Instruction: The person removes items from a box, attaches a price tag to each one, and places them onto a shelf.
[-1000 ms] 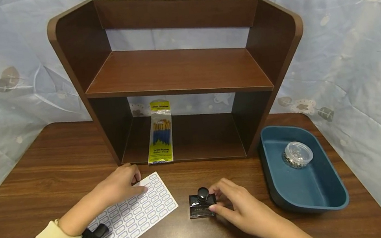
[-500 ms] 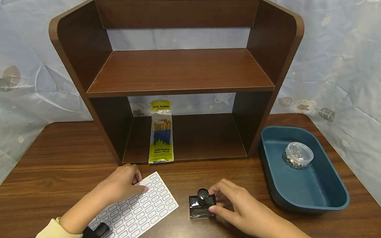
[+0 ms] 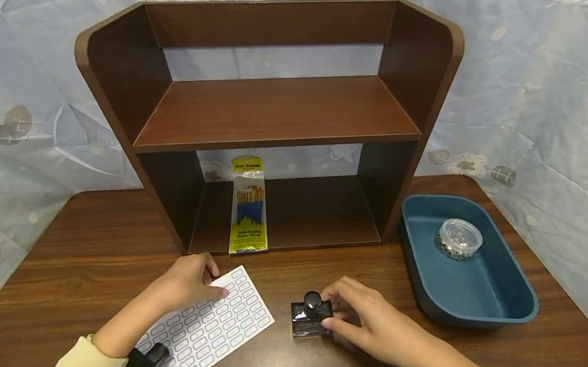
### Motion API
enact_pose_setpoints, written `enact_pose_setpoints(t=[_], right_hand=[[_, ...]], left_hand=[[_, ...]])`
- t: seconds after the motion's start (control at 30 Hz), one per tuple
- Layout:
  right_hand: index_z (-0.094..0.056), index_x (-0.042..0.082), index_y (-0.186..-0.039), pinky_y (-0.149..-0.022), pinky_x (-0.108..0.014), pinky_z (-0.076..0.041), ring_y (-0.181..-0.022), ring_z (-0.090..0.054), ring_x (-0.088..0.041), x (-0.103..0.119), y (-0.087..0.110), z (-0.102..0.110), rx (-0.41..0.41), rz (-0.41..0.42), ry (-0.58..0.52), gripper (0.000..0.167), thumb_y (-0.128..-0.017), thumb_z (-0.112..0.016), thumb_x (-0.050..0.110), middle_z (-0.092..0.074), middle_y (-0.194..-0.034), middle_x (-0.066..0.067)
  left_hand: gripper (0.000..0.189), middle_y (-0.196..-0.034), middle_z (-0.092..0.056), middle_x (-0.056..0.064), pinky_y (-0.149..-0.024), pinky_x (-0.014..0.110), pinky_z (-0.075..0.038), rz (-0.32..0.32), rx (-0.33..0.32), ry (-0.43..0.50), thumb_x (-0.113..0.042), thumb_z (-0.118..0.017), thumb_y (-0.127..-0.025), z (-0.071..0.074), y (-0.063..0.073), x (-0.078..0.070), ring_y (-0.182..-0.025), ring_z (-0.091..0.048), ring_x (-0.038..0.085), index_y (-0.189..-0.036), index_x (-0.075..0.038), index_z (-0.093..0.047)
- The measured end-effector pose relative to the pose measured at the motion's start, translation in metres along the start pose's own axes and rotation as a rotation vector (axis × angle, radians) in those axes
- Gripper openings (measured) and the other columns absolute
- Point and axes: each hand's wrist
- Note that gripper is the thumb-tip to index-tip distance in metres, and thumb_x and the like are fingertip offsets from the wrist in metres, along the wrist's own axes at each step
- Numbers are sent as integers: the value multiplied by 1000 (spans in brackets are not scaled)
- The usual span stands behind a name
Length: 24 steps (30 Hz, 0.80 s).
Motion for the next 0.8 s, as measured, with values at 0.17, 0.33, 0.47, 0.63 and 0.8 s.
enact_pose_setpoints(t=[0.17,0.33,0.47,0.63,0.8], right_hand=[[-64,16,-117,-83,-27,-64,-102,-71,-4,0,0,0,2,-17,3,18,-100,-71,19,-66,-111,2],[-64,17,-117,-84,-26,-64,-102,-69,-2,0,0,0,-2,-22,8,19,-100,-72,20,-66,-110,3],[-64,16,-117,-83,-26,-64,-102,-68,-2,0,0,1,-6,-9,7,20,-100,-72,19,-66,-110,2],[-64,15,-120,-85,-26,-64,-105,-67,-1,2,-1,1,-2,-27,2,23,-99,-73,21,-66,-112,2],[-64,16,-121,-86,-27,-64,-107,-68,-2,5,0,4,-1,-38,8,25,-99,-74,22,-67,-114,1]], left_hand=[[31,-84,-58,6,-70,31,-45,-4,2,11,-18,-90,-81,0,1,0,-80,-53,19,-92,-5,-64],[26,-80,-57,5,-68,29,-43,-55,-8,44,-14,-88,-82,2,2,1,-77,-52,18,-90,-4,-65],[18,-77,-56,3,-67,28,-42,-91,-26,83,-11,-83,-86,2,1,3,-74,-52,16,-86,-6,-66],[13,-79,-61,3,-67,27,-44,-151,-90,130,-9,-76,-91,4,0,3,-74,-53,15,-86,-8,-65],[9,-84,-65,4,-68,23,-47,-234,-147,189,-9,-74,-95,10,0,0,-76,-55,14,-91,-7,-65]])
Point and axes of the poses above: each hand's wrist, its own y-axis away from the middle knuckle, its own z-axis out of the back of the hand, x = y × z
